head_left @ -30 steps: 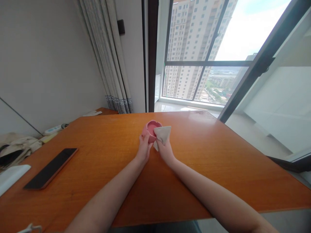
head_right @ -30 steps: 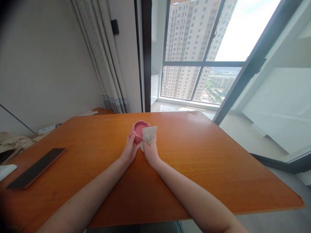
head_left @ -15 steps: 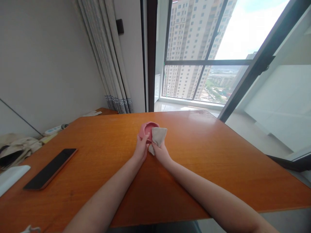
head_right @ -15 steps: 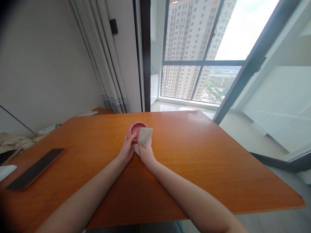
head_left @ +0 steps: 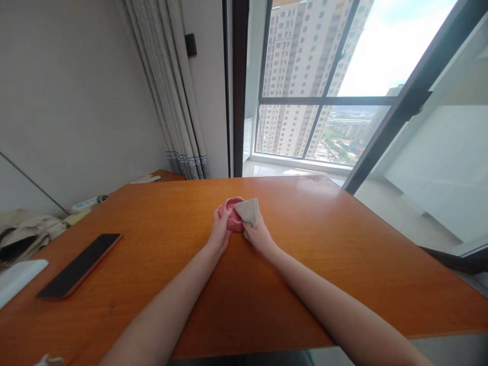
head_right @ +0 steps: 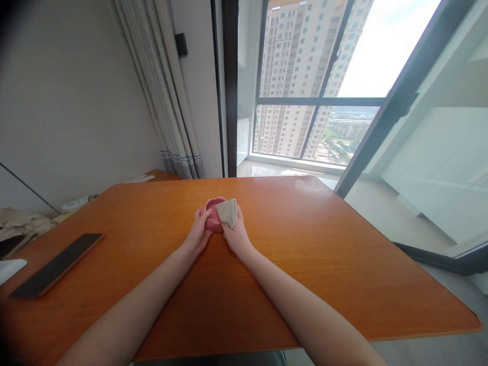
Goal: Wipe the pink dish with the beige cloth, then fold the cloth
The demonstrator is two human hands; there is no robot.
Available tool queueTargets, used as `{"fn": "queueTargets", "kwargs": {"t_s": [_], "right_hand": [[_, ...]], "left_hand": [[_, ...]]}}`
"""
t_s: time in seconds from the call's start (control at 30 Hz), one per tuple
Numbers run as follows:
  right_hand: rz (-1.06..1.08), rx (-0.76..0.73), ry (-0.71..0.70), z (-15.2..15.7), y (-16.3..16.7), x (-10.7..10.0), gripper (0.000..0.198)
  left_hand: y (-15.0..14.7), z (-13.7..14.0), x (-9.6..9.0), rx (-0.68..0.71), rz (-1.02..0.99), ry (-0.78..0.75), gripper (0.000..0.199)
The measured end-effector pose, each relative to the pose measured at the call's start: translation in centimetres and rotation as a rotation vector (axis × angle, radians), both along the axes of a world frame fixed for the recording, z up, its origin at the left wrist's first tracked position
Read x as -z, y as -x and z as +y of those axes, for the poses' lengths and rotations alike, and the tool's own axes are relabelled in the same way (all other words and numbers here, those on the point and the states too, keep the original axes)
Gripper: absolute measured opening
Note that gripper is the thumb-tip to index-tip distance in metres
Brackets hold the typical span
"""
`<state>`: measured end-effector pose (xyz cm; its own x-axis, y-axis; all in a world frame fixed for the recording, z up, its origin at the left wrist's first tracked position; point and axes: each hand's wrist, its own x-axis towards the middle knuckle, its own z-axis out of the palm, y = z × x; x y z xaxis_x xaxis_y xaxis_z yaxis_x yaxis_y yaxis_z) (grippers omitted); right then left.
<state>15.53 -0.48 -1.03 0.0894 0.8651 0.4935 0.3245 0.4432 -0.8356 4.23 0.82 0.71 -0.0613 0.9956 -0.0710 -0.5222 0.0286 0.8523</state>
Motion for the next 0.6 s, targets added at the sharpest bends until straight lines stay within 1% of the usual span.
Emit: {"fn": "queueTargets", "kwargs": {"t_s": [0.07, 0.13, 0.17, 0.23, 0.27, 0.33, 0.4, 0.43, 0.47, 0.53, 0.6], "right_hand": [[0.144, 0.050, 0.066, -0.6, 1.1, 0.6, 0.042], [0.240, 0.079, 0.104, -0.8, 1.2, 0.6, 0.042], [0.265, 0.089, 0.115, -0.7, 0.8, 0.4, 0.041], [0.267, 0.088, 0.126, -0.3, -0.6, -0.3, 0.040], [0.246, 0.072, 0.124, 0.0, -1.4, -0.7, 0.039], [0.179, 0.001, 0.119, 0.6, -2.8, -1.4, 0.037], [0.117, -0.076, 0.123, 1.0, -3.6, -1.7, 0.034], [0.101, -0.094, 0.119, 1.1, -3.5, -1.7, 0.034], [0.100, -0.093, 0.107, 1.1, -3.3, -1.5, 0.034], [0.143, -0.044, 0.072, 0.7, -2.2, -0.8, 0.036], [0.212, 0.019, 0.073, 0.1, -0.6, 0.2, 0.041]], "left_hand": [[-0.6, -0.5, 0.1, -0.016, -0.047, -0.039, 0.053], [-0.8, -0.7, 0.0, 0.021, -0.050, -0.061, 0.060], [-0.8, -0.7, -0.1, 0.057, -0.041, -0.060, 0.060], [-0.2, -0.6, -0.6, 0.162, -0.010, -0.034, 0.055], [0.2, -0.4, -0.9, 0.238, 0.014, -0.012, 0.053], [1.2, 0.0, -1.4, 0.396, 0.070, 0.016, 0.053], [2.0, 0.5, -1.6, 0.479, 0.136, 0.027, 0.051], [2.2, 0.7, -1.5, 0.476, 0.171, 0.030, 0.048], [2.3, 0.8, -1.3, 0.445, 0.201, 0.031, 0.046], [2.0, 0.8, -0.7, 0.335, 0.212, 0.033, 0.044], [1.2, 0.5, -0.3, 0.195, 0.136, 0.003, 0.043]]}}
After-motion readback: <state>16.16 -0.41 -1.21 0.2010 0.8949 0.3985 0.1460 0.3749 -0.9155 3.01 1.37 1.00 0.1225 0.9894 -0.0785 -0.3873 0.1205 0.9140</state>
